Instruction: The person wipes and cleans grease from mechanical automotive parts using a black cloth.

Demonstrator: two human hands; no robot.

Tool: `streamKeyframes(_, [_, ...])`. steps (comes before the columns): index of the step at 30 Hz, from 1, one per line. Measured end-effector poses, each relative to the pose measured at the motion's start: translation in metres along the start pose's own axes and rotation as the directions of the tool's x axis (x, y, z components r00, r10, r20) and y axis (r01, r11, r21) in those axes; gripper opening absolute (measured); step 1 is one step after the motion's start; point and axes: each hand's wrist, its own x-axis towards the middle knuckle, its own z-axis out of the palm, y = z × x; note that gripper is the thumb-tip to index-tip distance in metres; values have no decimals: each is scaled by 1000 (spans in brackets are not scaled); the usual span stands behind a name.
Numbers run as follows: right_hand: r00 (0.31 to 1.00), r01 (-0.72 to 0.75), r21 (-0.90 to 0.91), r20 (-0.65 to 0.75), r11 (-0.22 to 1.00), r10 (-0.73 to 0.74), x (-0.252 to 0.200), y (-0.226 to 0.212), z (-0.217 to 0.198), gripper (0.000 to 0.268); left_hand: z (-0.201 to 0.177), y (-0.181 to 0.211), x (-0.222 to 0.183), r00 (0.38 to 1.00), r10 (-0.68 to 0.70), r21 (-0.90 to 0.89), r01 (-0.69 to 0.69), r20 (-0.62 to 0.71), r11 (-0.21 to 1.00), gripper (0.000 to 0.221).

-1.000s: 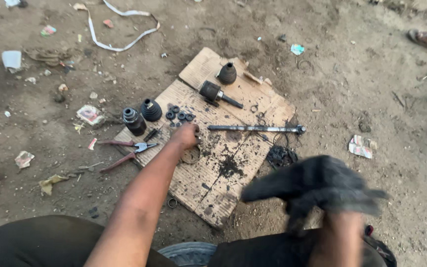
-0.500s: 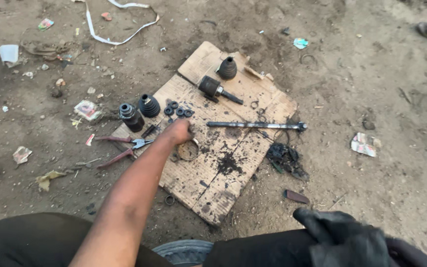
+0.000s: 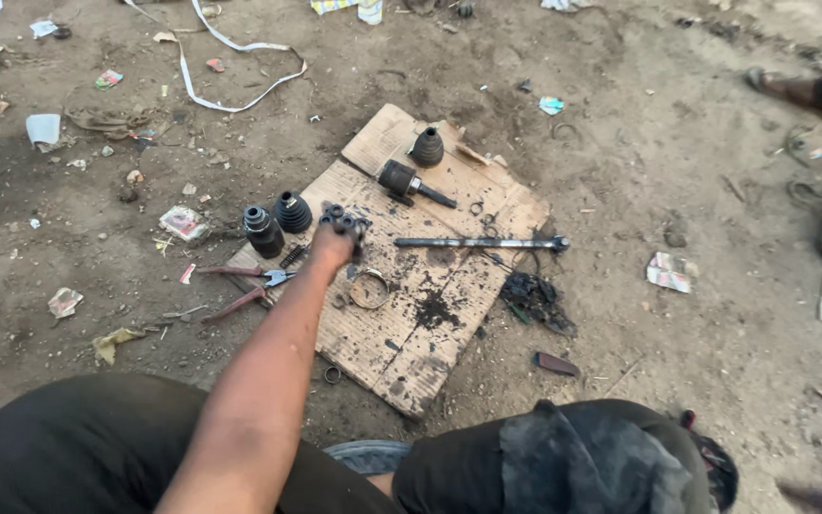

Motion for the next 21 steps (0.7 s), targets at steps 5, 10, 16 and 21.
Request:
streamKeyframes(5, [955,9,20,298,1000,-14,38,-126,42,47,-9,75,-56,984,-59,-331,113,169,937,31])
streamKeyframes(10, [886,122,416,364,901,-288,115,-183,174,44,3,106,-142,961,65,-339,30,267,940,30])
streamKeyframes(16, [886,-259,832,407,491,-223,145,-116,242,36,14,106,-160,934,227,-328,-130,277,936,32])
streamKeyframes(21, [867,-395,887,446,240,-224,146,-123,238,35,27,116,-151,850,378,-562,-120,368,818,22])
